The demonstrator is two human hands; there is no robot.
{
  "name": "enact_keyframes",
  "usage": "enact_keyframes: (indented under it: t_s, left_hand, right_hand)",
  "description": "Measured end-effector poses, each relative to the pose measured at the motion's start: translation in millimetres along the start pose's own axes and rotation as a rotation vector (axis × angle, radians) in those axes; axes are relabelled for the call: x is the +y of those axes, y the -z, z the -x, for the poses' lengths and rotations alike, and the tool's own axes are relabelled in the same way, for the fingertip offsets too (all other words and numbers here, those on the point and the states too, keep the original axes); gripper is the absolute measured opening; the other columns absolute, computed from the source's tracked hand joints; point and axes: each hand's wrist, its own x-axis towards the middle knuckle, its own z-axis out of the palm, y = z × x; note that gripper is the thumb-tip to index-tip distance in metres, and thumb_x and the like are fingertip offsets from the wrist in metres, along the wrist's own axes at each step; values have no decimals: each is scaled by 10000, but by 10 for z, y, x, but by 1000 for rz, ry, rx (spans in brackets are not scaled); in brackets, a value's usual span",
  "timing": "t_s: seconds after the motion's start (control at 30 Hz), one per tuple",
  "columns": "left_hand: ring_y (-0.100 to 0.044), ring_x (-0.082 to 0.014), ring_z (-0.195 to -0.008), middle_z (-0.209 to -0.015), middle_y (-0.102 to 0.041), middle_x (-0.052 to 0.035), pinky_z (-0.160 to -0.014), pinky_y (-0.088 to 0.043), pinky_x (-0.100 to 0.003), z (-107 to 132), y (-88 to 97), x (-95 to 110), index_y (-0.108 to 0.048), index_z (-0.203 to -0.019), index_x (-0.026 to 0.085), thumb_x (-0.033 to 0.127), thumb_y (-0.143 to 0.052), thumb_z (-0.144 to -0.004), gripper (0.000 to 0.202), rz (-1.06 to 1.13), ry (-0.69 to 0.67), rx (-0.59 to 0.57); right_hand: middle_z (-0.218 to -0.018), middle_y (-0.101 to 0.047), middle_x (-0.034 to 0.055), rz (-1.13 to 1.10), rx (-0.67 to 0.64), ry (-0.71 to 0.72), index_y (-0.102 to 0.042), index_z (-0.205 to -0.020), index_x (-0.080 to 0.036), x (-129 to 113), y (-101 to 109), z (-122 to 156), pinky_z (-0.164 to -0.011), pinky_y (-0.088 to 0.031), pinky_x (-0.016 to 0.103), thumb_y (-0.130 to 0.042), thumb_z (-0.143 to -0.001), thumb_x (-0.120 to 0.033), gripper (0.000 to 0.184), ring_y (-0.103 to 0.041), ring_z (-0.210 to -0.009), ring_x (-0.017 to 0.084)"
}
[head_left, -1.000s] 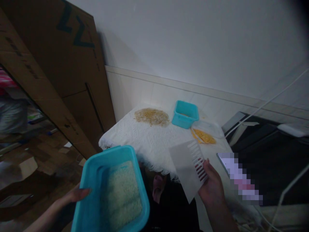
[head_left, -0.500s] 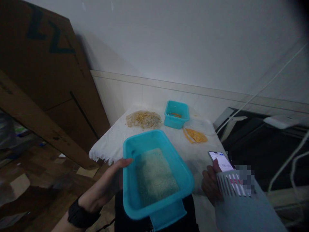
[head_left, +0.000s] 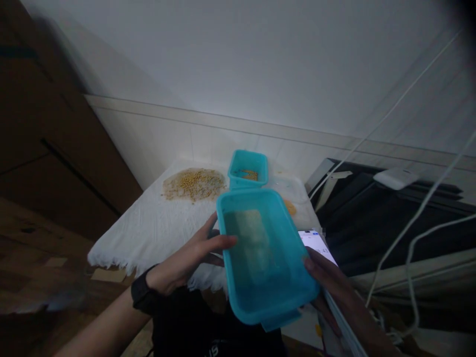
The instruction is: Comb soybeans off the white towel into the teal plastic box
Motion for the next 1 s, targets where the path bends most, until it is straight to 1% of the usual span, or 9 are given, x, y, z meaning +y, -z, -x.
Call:
enact_keyframes:
  t_s: [0.1, 0.17, 0.23, 0.33, 0.43, 0.5, 0.63, 0.7, 1.0]
  left_hand:
    - [-647, -325, -1251, -1452, -653, -76, -887, -562, -432, -163, -18, 112, -344, -1584, 400, 498, -774, -836, 868, -39, -39, -66]
    - [-625, -318, -1309, -1528, -608, -61, -964, -552, -469, -296, 14, 175, -291, -1609, 446, 544, -737, -869, 870, -58, -33, -166]
    - [-617, -323, -1322, -1562, -571, -112, -985, -560, -484, -482, 83, 250, -195, -1655, 389, 639, -730, -833, 1012, -99, 6, -159]
    - [-724, -291, -1088, -1416, -647, -196, -876, -600, -424, -912, 238, 399, -506, -1468, 154, 632, -613, -904, 747, -343, -247, 220]
    - [-631, -385, -1203, -1304, -662, -262, -984, -510, -512, -1480, 406, 571, -538, -1364, 60, 535, -724, -858, 718, -542, -289, 503]
    - [-531, -436, -1325, -1380, -605, -297, -1057, -450, -551, -1856, 497, 665, -558, -1335, 39, 458, -793, -824, 701, -620, -247, 574]
    - [-679, -272, -1114, -1312, -675, -119, -930, -581, -505, -2402, 585, 746, -650, -1291, 180, 407, -683, -951, 411, -602, -86, 472]
    - [-680, -270, -1122, -1345, -660, -123, -926, -591, -501, -2548, 589, 744, -636, -1327, 185, 382, -679, -958, 421, -542, -40, 451]
    - [-678, -276, -1129, -1354, -654, -139, -928, -591, -497, -2645, 521, 786, -630, -1336, 172, 377, -686, -954, 438, -75, -54, 373]
  right_hand:
    - [-847, -781, 65, -27, 70, 20, -777, -1044, -220, -78, 9, -42, -631, -626, 308, -897, -633, -638, 598, -733, -712, 235]
    - [-757, -757, 47, -18, 60, -1, -768, -1073, -211, -99, 53, -81, -514, -581, 263, -894, -656, -608, 590, -686, -593, 197]
    - [-600, -685, 9, 4, 43, -59, -754, -1090, -201, -92, 122, -132, -351, -444, 215, -858, -705, -616, 576, -537, -395, 132]
    - [-544, -649, 5, 39, 42, -99, -743, -978, -185, -35, 221, -221, -267, -288, 187, -835, -718, -634, 528, -436, -312, 96]
    - [-555, -647, 12, 3, 94, -80, -743, -938, -184, 30, 253, -266, -297, -367, 197, -871, -665, -611, 523, -568, -403, 154]
    - [-556, -633, -9, -52, 171, -71, -748, -963, -196, 55, 238, -255, -349, -454, 217, -893, -644, -569, 512, -588, -437, 162]
    - [-586, -642, -22, -112, 216, -73, -755, -939, -219, 74, 228, -193, -376, -497, 239, -895, -649, -521, 441, -554, -437, 148]
    - [-602, -649, -23, -121, 227, -92, -758, -911, -231, 87, 258, -179, -386, -505, 235, -903, -644, -511, 413, -555, -458, 145]
    - [-589, -649, -10, -135, 195, -57, -773, -906, -211, 134, 356, -213, -359, -485, 251, -887, -661, -499, 395, -541, -420, 147]
